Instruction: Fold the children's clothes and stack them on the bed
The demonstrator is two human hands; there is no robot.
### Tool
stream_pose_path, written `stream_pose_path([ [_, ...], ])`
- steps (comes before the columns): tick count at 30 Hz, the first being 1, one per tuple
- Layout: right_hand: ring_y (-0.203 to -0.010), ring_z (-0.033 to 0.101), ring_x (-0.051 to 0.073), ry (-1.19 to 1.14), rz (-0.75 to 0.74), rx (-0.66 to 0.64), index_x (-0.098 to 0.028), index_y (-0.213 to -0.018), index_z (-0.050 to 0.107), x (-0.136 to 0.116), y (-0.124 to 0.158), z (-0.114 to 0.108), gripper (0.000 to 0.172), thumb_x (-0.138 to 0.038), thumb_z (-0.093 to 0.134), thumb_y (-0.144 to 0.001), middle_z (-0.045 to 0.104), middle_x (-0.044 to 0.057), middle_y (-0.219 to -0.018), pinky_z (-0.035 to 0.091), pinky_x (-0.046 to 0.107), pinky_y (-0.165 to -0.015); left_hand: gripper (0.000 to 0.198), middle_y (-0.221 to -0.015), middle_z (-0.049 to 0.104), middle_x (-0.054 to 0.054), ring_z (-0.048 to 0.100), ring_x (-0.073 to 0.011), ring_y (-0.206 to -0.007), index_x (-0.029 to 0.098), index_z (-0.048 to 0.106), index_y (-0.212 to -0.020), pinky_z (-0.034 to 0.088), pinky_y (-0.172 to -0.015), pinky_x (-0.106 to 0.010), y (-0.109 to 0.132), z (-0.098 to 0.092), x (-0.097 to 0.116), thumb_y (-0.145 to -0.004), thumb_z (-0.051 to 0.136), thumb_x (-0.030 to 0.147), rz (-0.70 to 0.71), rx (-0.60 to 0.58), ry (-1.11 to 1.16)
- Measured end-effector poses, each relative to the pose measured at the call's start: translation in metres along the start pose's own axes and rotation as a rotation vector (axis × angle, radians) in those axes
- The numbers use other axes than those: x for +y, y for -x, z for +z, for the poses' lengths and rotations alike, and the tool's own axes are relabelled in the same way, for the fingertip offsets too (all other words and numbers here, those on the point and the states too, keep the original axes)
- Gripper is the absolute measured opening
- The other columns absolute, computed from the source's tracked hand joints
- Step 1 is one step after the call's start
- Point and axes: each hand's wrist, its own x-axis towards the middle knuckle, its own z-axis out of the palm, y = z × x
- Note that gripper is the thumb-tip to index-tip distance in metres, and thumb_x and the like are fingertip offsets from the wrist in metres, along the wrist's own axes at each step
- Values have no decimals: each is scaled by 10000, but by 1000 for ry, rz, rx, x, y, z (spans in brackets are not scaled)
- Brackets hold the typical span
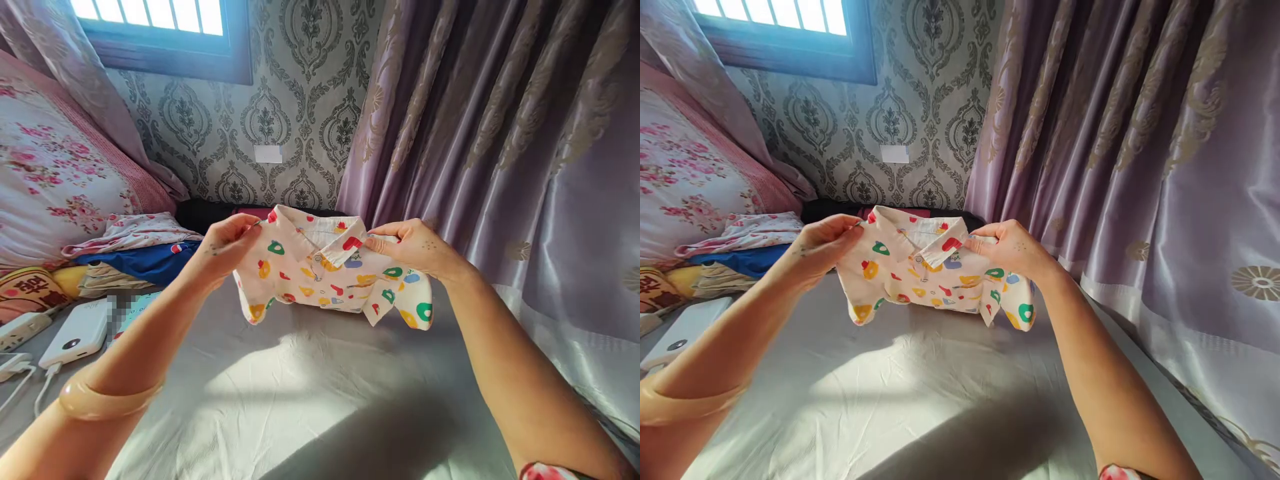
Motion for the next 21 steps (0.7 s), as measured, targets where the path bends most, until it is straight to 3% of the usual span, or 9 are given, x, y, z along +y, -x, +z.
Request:
stream_pose_path([
  [4, -593, 640, 196, -63, -34, 79, -211, -794, 775, -7, -9, -14, 289, -464, 799, -657, 707, 11, -687, 490, 287, -492, 304, -707, 649, -23, 628, -207, -706, 197, 693, -864, 504, -603, -308, -19, -5, 32, -707, 718, 456, 112, -15, -131],
  [7, -645, 636, 183, -60, -140, 214, -202, -868, 765, -17, -22, -31, 273, -432, 765, -722, 723, 33, -782, 502, 290, -553, 248, -746, 629, -5, 610, -218, -907, 196, 699, -853, 512, -844, -362, -39, -9, 61, -763, 705, 427, 334, 48, -304],
  [10, -768, 629, 175, 44, -344, 438, -196, -918, 749, -24, -39, -38, 230, -390, 709, -802, 709, 52, -883, 498, 293, -664, 218, -851, 605, -9, 527, -209, -1074, 174, 685, -901, 400, -1036, -389, -63, -9, 79, -839, 650, 381, 571, 174, -452],
  [14, -830, 609, 185, 318, -460, 417, -204, -816, 739, -21, -63, -33, 139, -318, 664, -839, 662, 45, -849, 476, 318, -755, 220, -853, 548, -19, 528, -188, -1043, 143, 652, -815, 370, -1044, -374, -93, 2, 77, -898, 545, 315, 579, 80, -579],
  [18, -977, 575, 226, 471, -484, 624, -219, -843, 725, -12, -84, -24, 165, -318, 598, -881, 649, 56, -959, 457, 360, -850, 217, -922, 565, -33, 504, -190, -1065, 150, 625, -831, 381, -993, -348, -112, 18, 66, -910, 496, 304, 630, 254, -519],
  [21, -1000, 566, 240, 581, -497, 561, -209, -829, 720, -7, -97, -18, 136, -292, 618, -862, 656, 62, -993, 431, 391, -898, 157, -892, 573, -55, 525, -219, -1047, 149, 632, -791, 401, -937, -351, -125, 31, 54, -851, 538, 260, 609, 97, -545],
])
